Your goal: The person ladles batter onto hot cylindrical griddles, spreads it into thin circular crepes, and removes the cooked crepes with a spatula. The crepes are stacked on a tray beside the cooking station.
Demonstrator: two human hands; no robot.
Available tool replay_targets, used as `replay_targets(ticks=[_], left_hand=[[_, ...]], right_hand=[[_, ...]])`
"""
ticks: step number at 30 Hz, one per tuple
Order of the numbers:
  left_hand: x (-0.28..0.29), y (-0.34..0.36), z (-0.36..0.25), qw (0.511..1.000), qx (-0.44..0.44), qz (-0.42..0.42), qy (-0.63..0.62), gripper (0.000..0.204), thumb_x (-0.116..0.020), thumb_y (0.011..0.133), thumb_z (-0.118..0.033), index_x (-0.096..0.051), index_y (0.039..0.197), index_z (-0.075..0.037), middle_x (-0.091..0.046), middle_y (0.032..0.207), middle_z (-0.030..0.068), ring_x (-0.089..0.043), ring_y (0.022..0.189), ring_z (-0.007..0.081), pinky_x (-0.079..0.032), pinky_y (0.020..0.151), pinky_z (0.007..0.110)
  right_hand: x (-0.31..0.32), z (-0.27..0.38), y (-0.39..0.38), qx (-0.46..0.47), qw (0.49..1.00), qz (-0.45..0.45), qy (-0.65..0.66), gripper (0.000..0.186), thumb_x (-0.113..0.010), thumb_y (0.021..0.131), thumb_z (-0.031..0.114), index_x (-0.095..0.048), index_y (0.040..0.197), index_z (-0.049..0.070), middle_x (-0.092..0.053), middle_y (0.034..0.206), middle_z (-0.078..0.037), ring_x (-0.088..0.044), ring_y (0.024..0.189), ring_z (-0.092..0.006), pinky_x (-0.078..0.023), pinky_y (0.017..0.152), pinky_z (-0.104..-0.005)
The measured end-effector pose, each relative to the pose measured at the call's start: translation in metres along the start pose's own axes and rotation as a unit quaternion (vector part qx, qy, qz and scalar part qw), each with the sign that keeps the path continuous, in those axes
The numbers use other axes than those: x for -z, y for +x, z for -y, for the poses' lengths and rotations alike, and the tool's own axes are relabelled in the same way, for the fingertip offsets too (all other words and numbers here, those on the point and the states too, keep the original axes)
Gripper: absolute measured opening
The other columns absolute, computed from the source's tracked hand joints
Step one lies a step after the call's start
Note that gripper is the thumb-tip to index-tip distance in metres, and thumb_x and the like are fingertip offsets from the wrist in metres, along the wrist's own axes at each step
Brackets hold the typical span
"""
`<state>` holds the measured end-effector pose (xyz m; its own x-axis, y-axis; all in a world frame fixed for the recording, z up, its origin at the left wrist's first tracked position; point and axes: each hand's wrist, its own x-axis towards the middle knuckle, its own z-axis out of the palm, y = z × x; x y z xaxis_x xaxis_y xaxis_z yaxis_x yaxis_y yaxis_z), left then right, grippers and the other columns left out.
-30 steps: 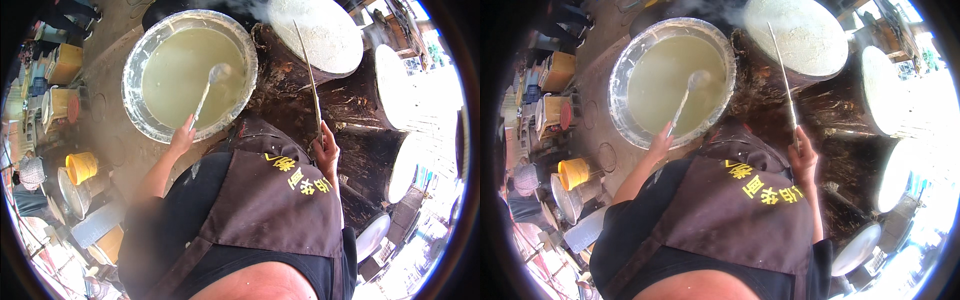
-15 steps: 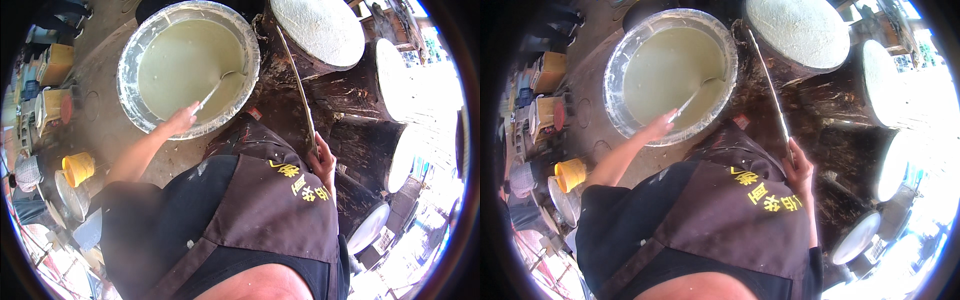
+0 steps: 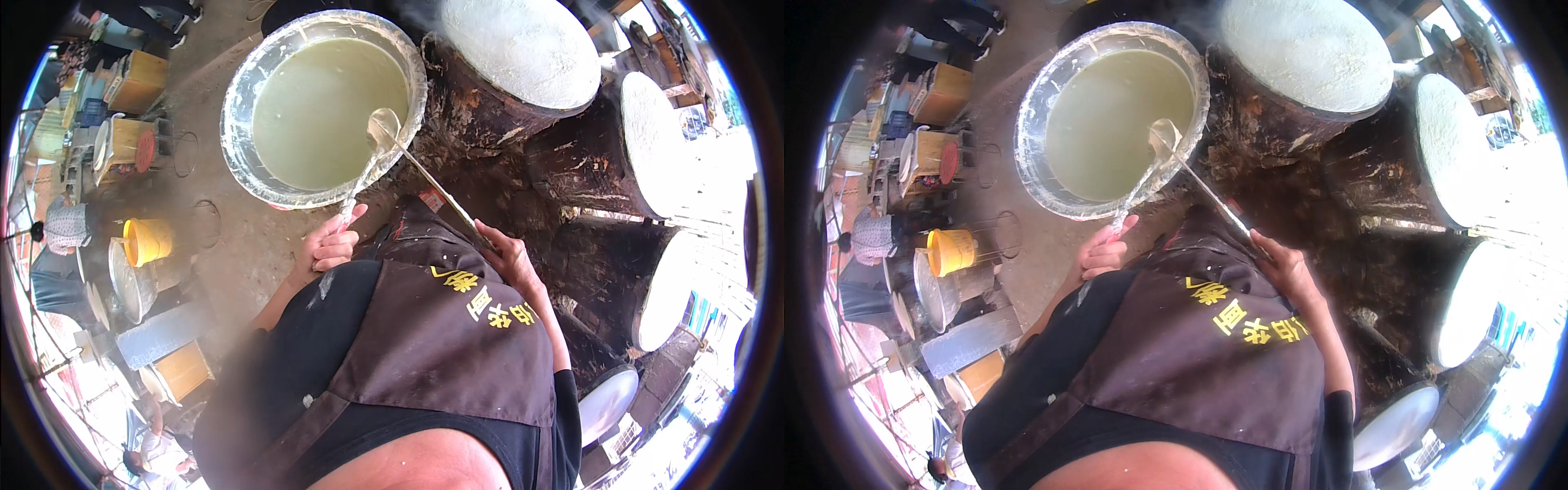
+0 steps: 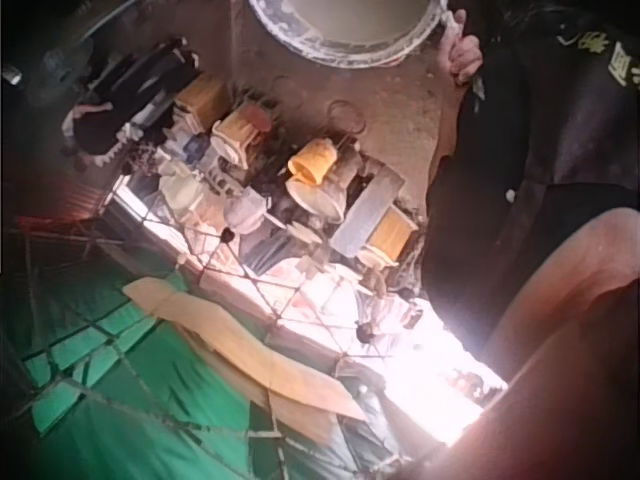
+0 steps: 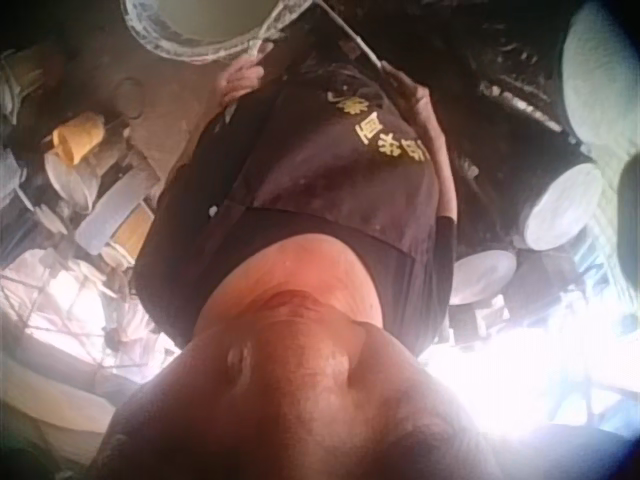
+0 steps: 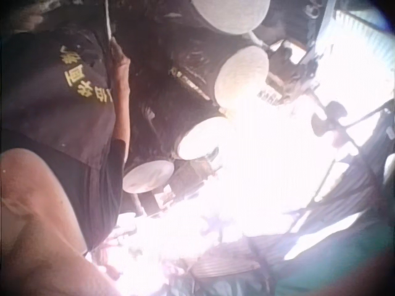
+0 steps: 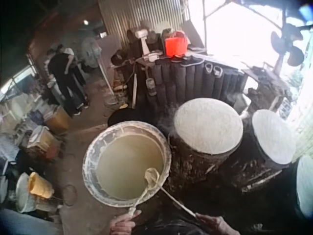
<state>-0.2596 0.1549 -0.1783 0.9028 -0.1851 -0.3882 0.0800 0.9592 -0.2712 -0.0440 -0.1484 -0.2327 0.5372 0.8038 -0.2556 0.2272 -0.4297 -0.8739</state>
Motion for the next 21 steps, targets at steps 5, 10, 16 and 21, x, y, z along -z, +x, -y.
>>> replay_targets(ticks=[5,10,16,21], left_hand=[[-0.067,-0.021,0.029,0.989,-0.066,0.120,0.046,0.048,-0.034,0.106,-0.024,-0.020,0.150,-0.012,-0.038,0.067,0.0000,-0.036,0.043,0.0044,-0.035,0.031,0.019],[-0.154,-0.048,0.061,0.890,-0.259,0.182,0.328,0.056,-0.031,0.106,-0.025,-0.003,0.153,-0.017,-0.039,0.069,0.0015,-0.034,0.040,0.0036,-0.032,0.028,0.017],[-0.180,-0.051,0.071,0.802,-0.390,0.057,0.448,0.041,-0.036,0.105,-0.022,-0.034,0.145,-0.028,-0.040,0.071,-0.0016,-0.035,0.045,0.0035,-0.036,0.033,0.016],[-0.142,-0.025,0.056,0.837,-0.367,-0.074,0.400,0.039,-0.043,0.103,-0.020,-0.039,0.141,-0.027,-0.041,0.069,-0.0027,-0.038,0.046,0.0039,-0.034,0.033,0.017]], right_hand=[[0.033,0.027,-0.004,0.067,0.995,-0.024,0.066,0.052,-0.062,0.084,0.001,-0.053,0.135,0.007,-0.067,0.091,-0.010,-0.061,0.073,-0.0116,-0.048,0.067,-0.0259],[0.058,0.073,-0.006,0.110,0.909,-0.024,0.401,0.051,-0.058,0.089,0.003,-0.046,0.139,0.003,-0.061,0.075,-0.006,-0.050,0.050,-0.0070,-0.038,0.043,-0.0199],[0.063,0.101,0.018,0.060,0.969,0.108,0.213,0.052,-0.058,0.087,0.004,-0.048,0.138,0.003,-0.061,0.071,-0.004,-0.053,0.051,-0.0074,-0.041,0.044,-0.0233],[0.051,0.145,0.043,0.063,0.931,0.109,0.342,0.053,-0.053,0.090,0.005,-0.040,0.141,-0.001,-0.059,0.075,-0.007,-0.050,0.049,-0.0085,-0.041,0.042,-0.0232]])
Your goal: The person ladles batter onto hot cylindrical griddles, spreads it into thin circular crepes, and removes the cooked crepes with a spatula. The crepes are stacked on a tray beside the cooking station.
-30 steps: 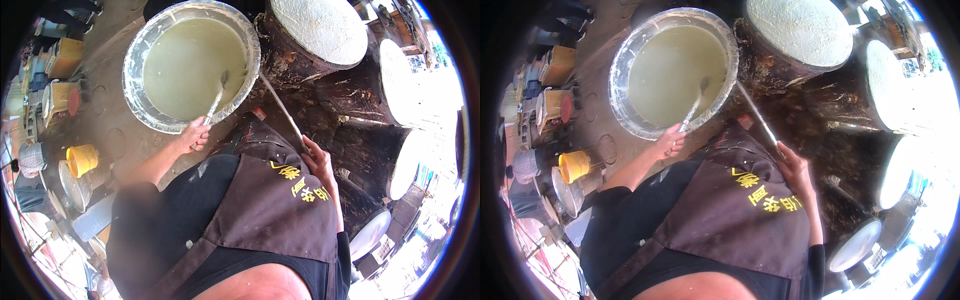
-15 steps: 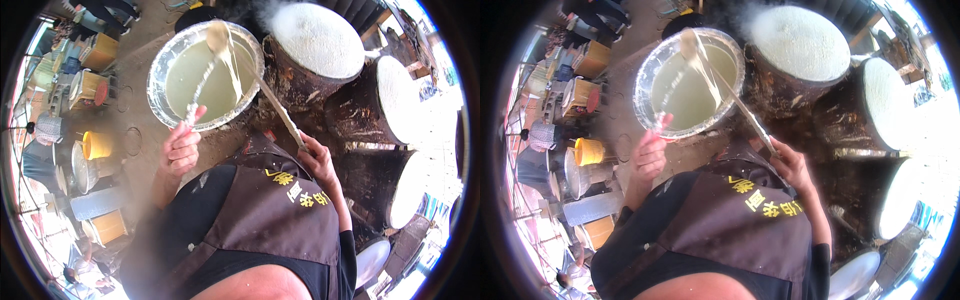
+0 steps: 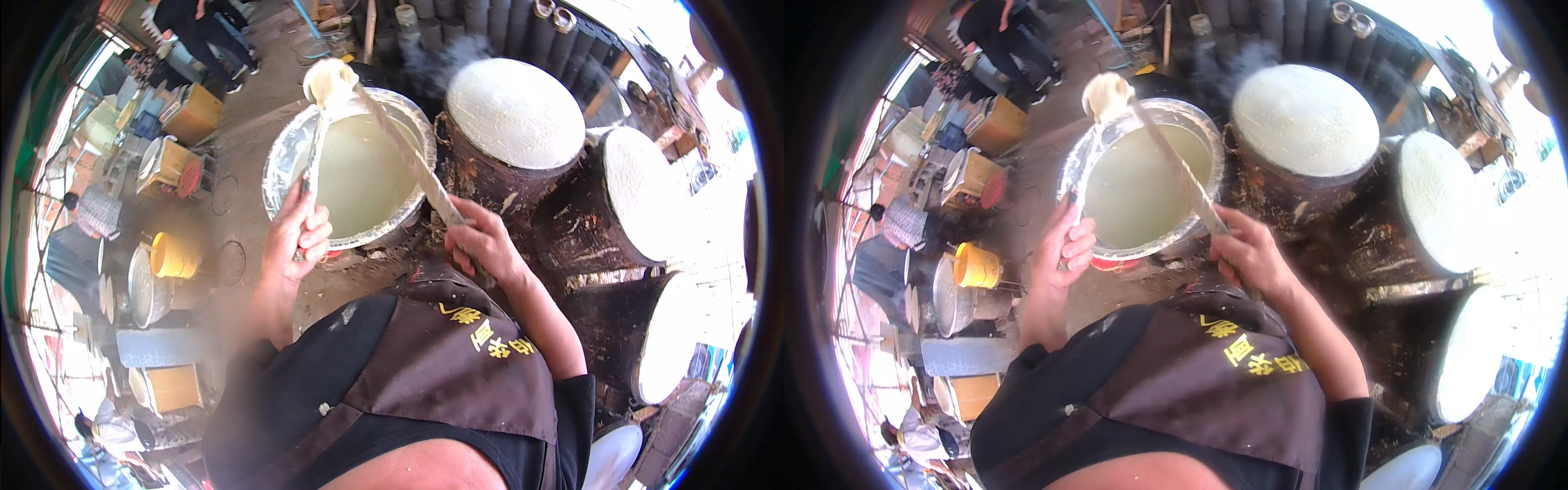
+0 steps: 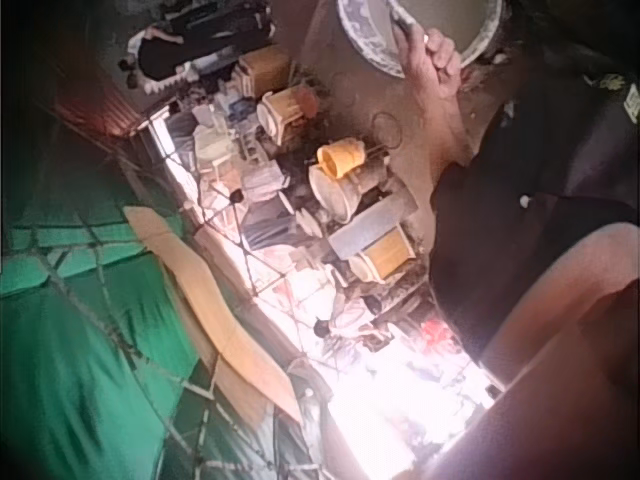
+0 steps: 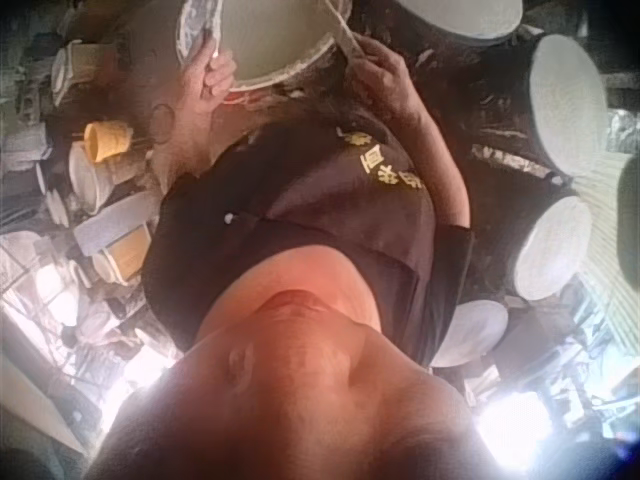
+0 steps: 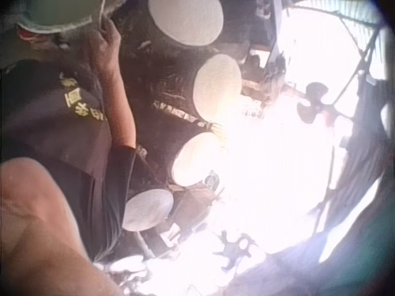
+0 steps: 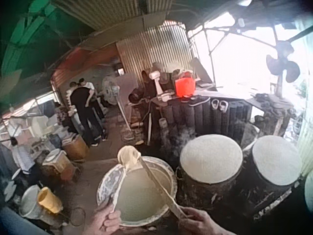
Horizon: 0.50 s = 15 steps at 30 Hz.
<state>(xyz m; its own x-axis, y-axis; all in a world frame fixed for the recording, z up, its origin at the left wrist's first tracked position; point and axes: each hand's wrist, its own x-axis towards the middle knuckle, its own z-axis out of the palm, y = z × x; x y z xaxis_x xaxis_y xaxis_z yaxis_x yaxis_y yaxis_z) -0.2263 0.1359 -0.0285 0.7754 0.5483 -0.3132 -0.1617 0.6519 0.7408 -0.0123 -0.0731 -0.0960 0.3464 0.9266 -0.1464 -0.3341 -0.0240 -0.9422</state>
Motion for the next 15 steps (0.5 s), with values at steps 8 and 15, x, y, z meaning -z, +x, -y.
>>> replay_targets(ticks=[8,15], left_hand=[[0.032,0.061,0.026,0.953,0.239,0.129,-0.131,0.031,-0.036,0.104,-0.018,-0.044,0.134,-0.023,-0.040,0.071,-0.0016,-0.037,0.046,0.0047,-0.038,0.036,0.019],[0.015,0.110,0.046,0.895,0.402,0.170,-0.096,0.030,-0.026,0.106,-0.026,-0.043,0.129,-0.015,-0.036,0.071,0.0000,-0.034,0.047,0.0099,-0.027,0.036,0.024]], right_hand=[[0.044,-0.064,-0.030,0.080,0.833,-0.205,-0.507,0.055,-0.069,0.077,0.006,-0.057,0.130,0.015,-0.068,0.103,-0.016,-0.067,0.089,-0.0340,-0.055,0.077,-0.0388],[0.046,-0.078,-0.114,0.048,0.872,-0.395,-0.283,0.052,-0.067,0.081,0.002,-0.054,0.130,0.010,-0.066,0.114,-0.017,-0.067,0.099,-0.0271,-0.052,0.086,-0.0348]])
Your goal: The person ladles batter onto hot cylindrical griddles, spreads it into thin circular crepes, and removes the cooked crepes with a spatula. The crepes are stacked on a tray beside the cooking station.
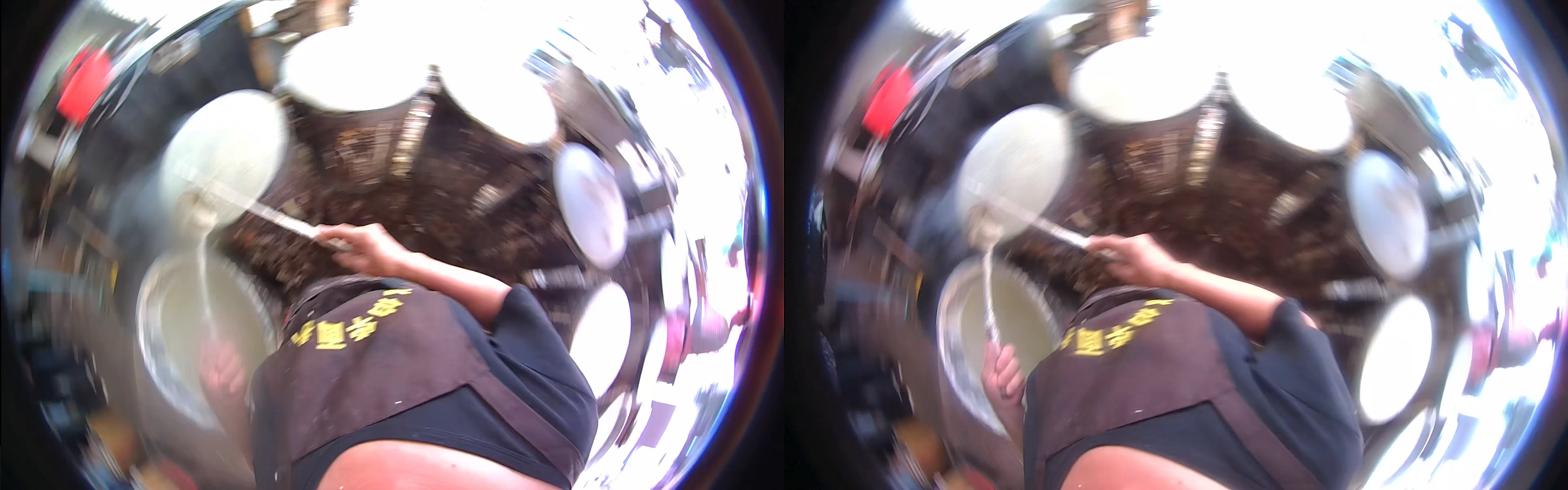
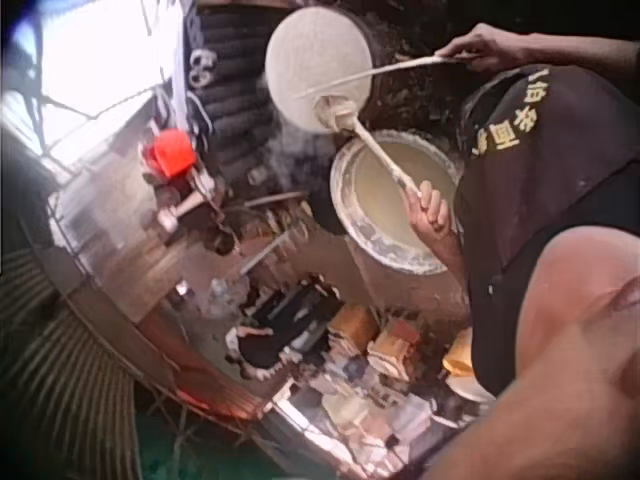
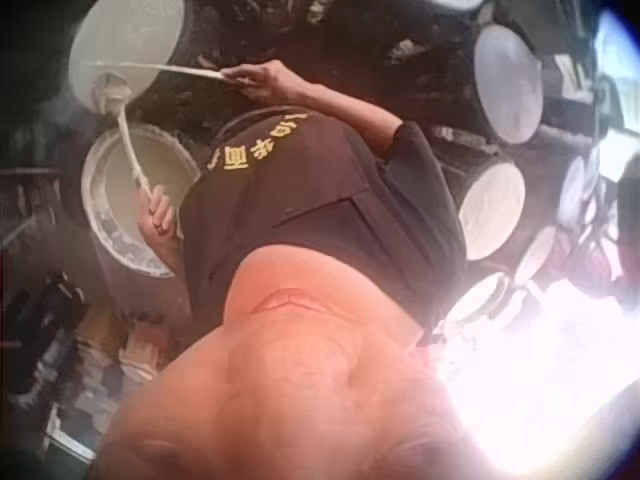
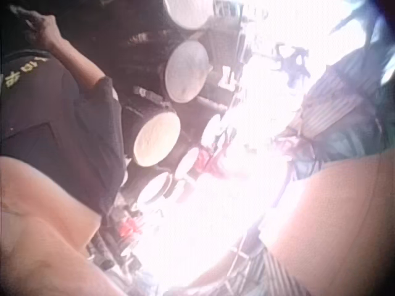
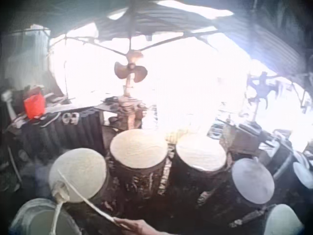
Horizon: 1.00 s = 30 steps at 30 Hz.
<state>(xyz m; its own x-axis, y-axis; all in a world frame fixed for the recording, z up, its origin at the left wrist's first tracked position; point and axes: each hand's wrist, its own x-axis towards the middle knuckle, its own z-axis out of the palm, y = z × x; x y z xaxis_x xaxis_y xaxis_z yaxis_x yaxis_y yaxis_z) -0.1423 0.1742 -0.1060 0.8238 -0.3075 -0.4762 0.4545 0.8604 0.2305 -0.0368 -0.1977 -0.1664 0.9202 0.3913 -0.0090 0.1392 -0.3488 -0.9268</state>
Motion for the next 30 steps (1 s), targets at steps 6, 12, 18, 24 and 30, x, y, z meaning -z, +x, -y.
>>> replay_targets(ticks=[6,12,18,24,30], left_hand=[[-0.060,0.082,-0.018,0.972,0.213,0.040,0.087,0.033,-0.027,0.107,-0.032,-0.044,0.124,-0.010,-0.037,0.071,0.0009,-0.038,0.045,0.0084,-0.034,0.034,0.023],[-0.079,0.168,0.011,0.899,0.422,0.075,0.087,0.039,-0.024,0.106,-0.036,-0.038,0.139,-0.019,-0.037,0.072,0.0010,-0.039,0.050,0.0096,-0.037,0.040,0.025],[-0.135,0.216,0.087,0.847,0.482,0.135,0.179,0.040,-0.026,0.102,-0.014,-0.036,0.141,-0.017,-0.027,0.072,-0.0026,-0.028,0.054,0.0069,-0.025,0.046,0.021],[-0.190,0.235,0.165,0.821,0.452,0.106,0.331,0.031,-0.028,0.104,-0.017,-0.042,0.132,-0.015,-0.027,0.068,-0.0039,-0.025,0.046,0.0038,-0.021,0.036,0.021],[-0.246,0.256,0.279,0.755,0.534,0.138,0.356,0.038,-0.027,0.107,-0.029,-0.035,0.142,-0.019,-0.035,0.069,0.0012,-0.035,0.044,0.0076,-0.033,0.034,0.022]], right_hand=[[-0.008,0.018,-0.047,0.030,0.969,-0.246,0.014,0.052,-0.066,0.080,0.005,-0.054,0.130,0.012,-0.066,0.111,-0.017,-0.066,0.099,-0.0332,-0.053,0.084,-0.0383],[0.005,0.024,-0.066,0.043,0.953,-0.294,-0.065,0.056,-0.065,0.079,0.004,-0.052,0.133,0.010,-0.064,0.117,-0.016,-0.063,0.105,-0.0337,-0.052,0.089,-0.0389],[0.045,-0.032,-0.100,-0.018,0.901,-0.432,-0.036,0.056,-0.065,0.079,0.006,-0.051,0.133,0.011,-0.066,0.110,-0.018,-0.065,0.097,-0.0366,-0.053,0.082,-0.0393],[0.060,-0.072,-0.198,-0.057,0.855,-0.514,-0.051,0.051,-0.062,0.079,0.007,-0.057,0.128,0.015,-0.068,0.103,-0.018,-0.066,0.088,-0.0368,-0.053,0.077,-0.0412],[0.047,-0.075,-0.311,-0.200,0.787,-0.582,-0.035,0.051,-0.065,0.080,0.006,-0.056,0.130,0.010,-0.065,0.115,-0.016,-0.065,0.100,-0.0318,-0.053,0.087,-0.0373]])
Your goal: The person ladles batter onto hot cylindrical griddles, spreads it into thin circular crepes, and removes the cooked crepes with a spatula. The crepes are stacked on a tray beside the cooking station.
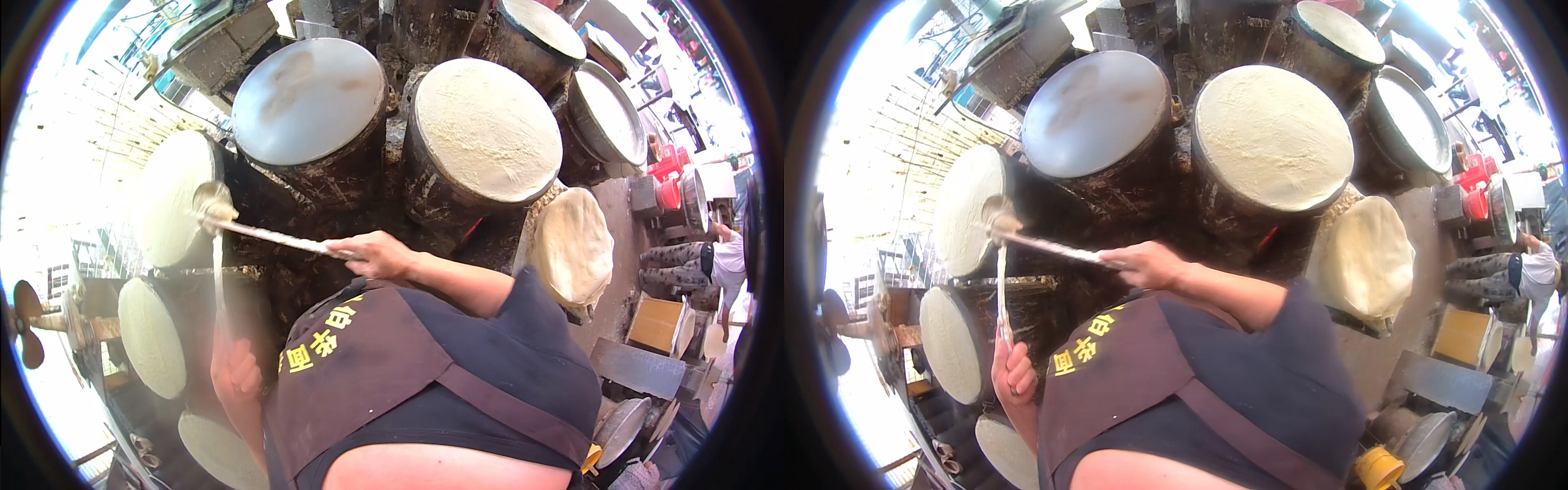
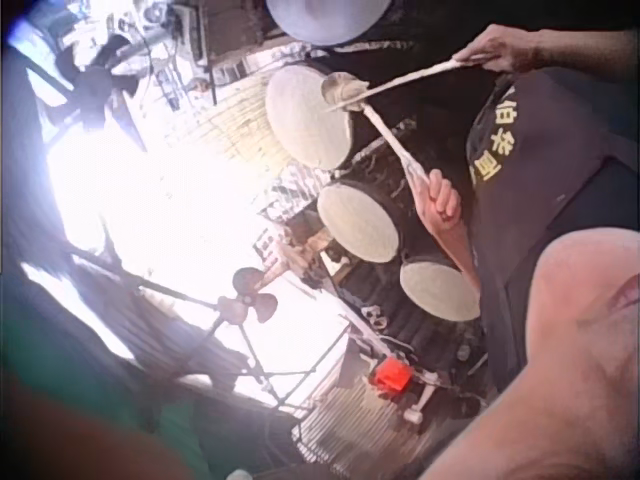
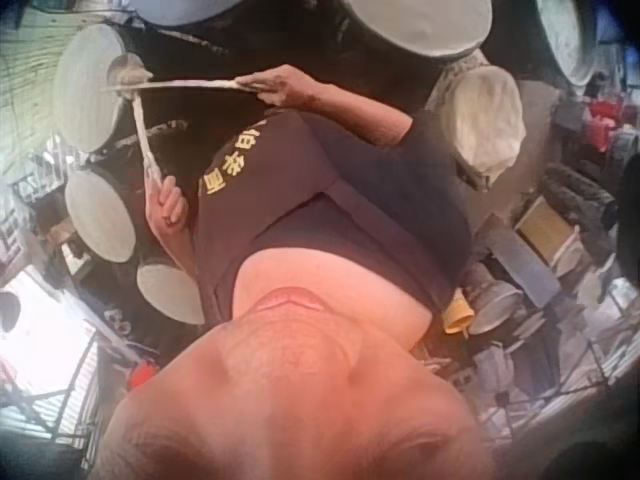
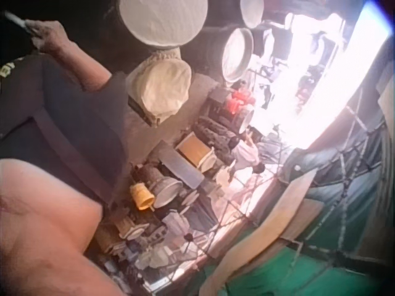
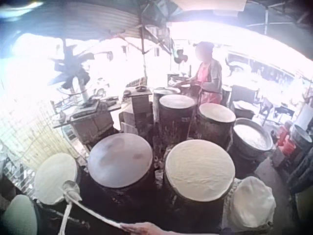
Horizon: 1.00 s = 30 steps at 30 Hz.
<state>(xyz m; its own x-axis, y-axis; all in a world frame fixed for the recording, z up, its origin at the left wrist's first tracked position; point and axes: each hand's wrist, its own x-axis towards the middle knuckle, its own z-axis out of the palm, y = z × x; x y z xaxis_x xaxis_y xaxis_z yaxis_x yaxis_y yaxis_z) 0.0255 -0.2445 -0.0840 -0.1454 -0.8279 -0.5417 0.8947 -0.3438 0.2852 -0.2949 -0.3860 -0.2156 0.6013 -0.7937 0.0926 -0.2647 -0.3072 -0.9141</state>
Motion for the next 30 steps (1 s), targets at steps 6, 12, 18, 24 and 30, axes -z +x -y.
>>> replay_targets(ticks=[6,12,18,24,30], left_hand=[[-0.088,0.108,-0.007,0.985,0.085,0.090,0.121,0.041,-0.031,0.105,-0.021,-0.030,0.145,-0.032,-0.030,0.064,0.0006,-0.032,0.043,0.0099,-0.030,0.030,0.025],[-0.164,0.210,0.030,0.913,0.022,0.093,0.396,0.046,-0.039,0.104,-0.025,-0.028,0.148,-0.017,-0.041,0.066,0.0000,-0.035,0.040,0.0063,-0.032,0.033,0.021],[-0.141,0.325,0.053,0.801,-0.068,0.106,0.586,0.044,-0.047,0.100,-0.020,-0.039,0.142,-0.011,-0.038,0.058,-0.0054,-0.036,0.040,0.0048,-0.030,0.034,0.021],[-0.087,0.409,0.021,0.531,-0.400,0.197,0.721,0.045,-0.055,0.091,-0.013,-0.051,0.136,-0.014,-0.066,0.090,0.0031,-0.061,0.066,0.0169,-0.047,0.056,0.033],[-0.163,0.396,-0.056,0.268,-0.455,0.073,0.846,0.051,-0.062,0.088,-0.017,-0.050,0.135,-0.031,-0.067,0.101,0.0098,-0.065,0.089,0.0323,-0.051,0.073,0.044]], right_hand=[[0.066,-0.010,-0.023,-0.026,0.980,-0.199,-0.017,0.048,-0.066,0.082,0.001,-0.058,0.128,0.008,-0.067,0.110,-0.017,-0.067,0.097,-0.0274,-0.053,0.086,-0.0331],[0.109,0.008,-0.018,-0.108,0.940,-0.320,-0.046,0.049,-0.062,0.082,-0.002,-0.056,0.130,0.006,-0.067,0.106,-0.020,-0.068,0.096,-0.0286,-0.052,0.083,-0.0322],[0.102,-0.009,0.017,-0.178,0.905,-0.336,-0.191,0.050,-0.062,0.081,0.007,-0.052,0.130,0.005,-0.064,0.109,-0.023,-0.064,0.095,-0.0390,-0.051,0.081,-0.0416],[0.073,-0.032,0.032,-0.284,0.865,-0.332,-0.247,0.051,-0.059,0.081,0.010,-0.049,0.131,0.012,-0.065,0.096,-0.021,-0.063,0.085,-0.0389,-0.051,0.076,-0.0489],[0.054,-0.059,0.040,-0.264,0.852,-0.386,-0.236,0.050,-0.059,0.082,0.007,-0.051,0.131,0.010,-0.064,0.090,-0.023,-0.063,0.085,-0.0402,-0.050,0.075,-0.0487]])
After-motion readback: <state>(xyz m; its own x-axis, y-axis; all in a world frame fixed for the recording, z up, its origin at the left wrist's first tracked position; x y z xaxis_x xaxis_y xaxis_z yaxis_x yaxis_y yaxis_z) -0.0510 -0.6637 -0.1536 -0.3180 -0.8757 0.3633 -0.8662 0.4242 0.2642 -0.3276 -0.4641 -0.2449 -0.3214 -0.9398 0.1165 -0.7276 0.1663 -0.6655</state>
